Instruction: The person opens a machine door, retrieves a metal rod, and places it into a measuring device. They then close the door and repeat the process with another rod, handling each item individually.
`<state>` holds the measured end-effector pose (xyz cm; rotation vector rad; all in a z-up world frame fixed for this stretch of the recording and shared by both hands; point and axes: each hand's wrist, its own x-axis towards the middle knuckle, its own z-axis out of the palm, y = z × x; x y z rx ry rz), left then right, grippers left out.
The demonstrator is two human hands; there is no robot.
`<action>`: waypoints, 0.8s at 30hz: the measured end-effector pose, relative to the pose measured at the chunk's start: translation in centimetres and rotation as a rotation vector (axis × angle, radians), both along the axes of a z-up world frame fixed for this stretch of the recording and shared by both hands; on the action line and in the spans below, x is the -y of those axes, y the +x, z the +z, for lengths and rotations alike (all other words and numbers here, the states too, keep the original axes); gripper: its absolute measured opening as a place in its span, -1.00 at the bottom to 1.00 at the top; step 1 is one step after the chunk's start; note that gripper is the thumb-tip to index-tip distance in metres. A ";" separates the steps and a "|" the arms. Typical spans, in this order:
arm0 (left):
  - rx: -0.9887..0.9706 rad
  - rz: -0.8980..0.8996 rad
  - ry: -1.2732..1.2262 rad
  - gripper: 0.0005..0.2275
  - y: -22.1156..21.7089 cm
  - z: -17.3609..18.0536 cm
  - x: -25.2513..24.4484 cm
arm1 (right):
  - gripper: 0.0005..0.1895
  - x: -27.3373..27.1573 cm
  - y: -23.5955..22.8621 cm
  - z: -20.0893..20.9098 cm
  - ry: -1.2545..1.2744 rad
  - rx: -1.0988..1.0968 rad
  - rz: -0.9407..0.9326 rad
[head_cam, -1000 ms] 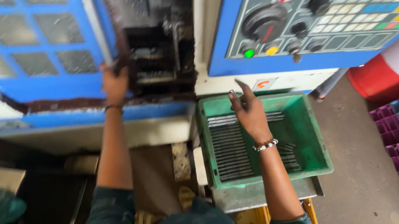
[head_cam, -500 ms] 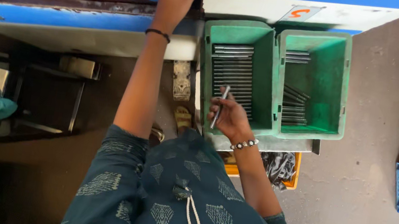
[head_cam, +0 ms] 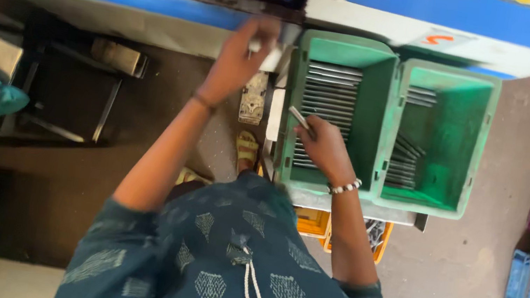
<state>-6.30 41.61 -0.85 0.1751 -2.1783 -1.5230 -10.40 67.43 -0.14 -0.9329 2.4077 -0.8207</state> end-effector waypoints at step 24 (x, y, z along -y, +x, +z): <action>-0.359 0.563 0.040 -0.52 44.4 13.4 -1.1 | -0.66 17.2 28.2 6.5 -0.440 0.461 0.808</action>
